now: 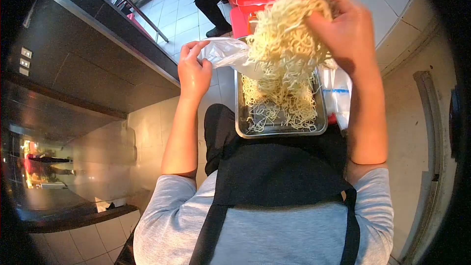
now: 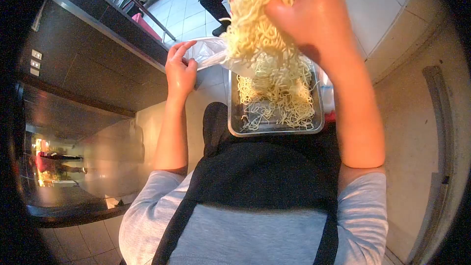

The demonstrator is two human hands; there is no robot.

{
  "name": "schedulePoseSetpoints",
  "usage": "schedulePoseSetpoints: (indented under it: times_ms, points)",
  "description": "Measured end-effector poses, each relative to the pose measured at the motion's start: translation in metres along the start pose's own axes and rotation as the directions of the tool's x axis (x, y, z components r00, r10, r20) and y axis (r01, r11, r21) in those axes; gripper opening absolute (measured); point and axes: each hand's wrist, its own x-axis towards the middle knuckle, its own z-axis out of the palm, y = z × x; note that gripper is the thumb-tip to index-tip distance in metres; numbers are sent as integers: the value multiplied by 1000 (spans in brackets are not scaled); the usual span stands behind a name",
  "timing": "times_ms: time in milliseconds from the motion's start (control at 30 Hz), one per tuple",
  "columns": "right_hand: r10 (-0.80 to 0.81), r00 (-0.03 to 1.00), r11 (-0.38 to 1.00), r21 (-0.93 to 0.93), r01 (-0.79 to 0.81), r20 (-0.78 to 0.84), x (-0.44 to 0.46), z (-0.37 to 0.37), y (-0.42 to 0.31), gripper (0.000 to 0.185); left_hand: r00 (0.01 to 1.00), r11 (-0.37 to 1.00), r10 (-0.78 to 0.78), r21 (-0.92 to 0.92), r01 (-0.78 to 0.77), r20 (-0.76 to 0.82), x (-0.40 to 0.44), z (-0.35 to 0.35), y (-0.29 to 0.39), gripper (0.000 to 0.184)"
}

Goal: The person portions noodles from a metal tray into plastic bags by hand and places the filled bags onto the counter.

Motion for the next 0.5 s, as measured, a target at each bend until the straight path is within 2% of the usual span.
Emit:
schedulePoseSetpoints:
  times_ms: [33, 133, 167, 267, 333, 400, 500]
  points:
    - [55, 998, 993, 109, -54, -7, 1, -2, -2, 30, 1000, 1000, -2, 4, 2, -8, 1, -1, 0, 45]
    - [87, 995, 951, 295, -95, 40, -3, -3, 10, 33, 1000, 1000, -5, -6, 5, -12, 1, -2, 0, 45]
    - [-7, 997, 981, 194, -8, 78, -7, 0, 21, 34, 1000, 1000, -5, -15, 5, -10, 2, -3, 0, 45]
    - [-27, 971, 992, 126, -3, 239, -31, 21, 57, 34, 1000, 1000, 12, -16, -12, 7, 3, -2, -2, 45]
    - [166, 934, 986, -73, -150, 316, -64, 45, 98, 35, 1000, 1000, 4, -18, -4, 26, 1, 0, -2, 45]
    - [364, 782, 924, -303, -234, 506, -97, 64, 147, 51, 999, 1000, -3, -16, 3, 40, 0, 1, -1, 45]
    - [408, 822, 807, -578, -122, 396, -155, 87, 139, 64, 998, 1000, -13, -17, 14, 63, 0, 7, -3, 45]
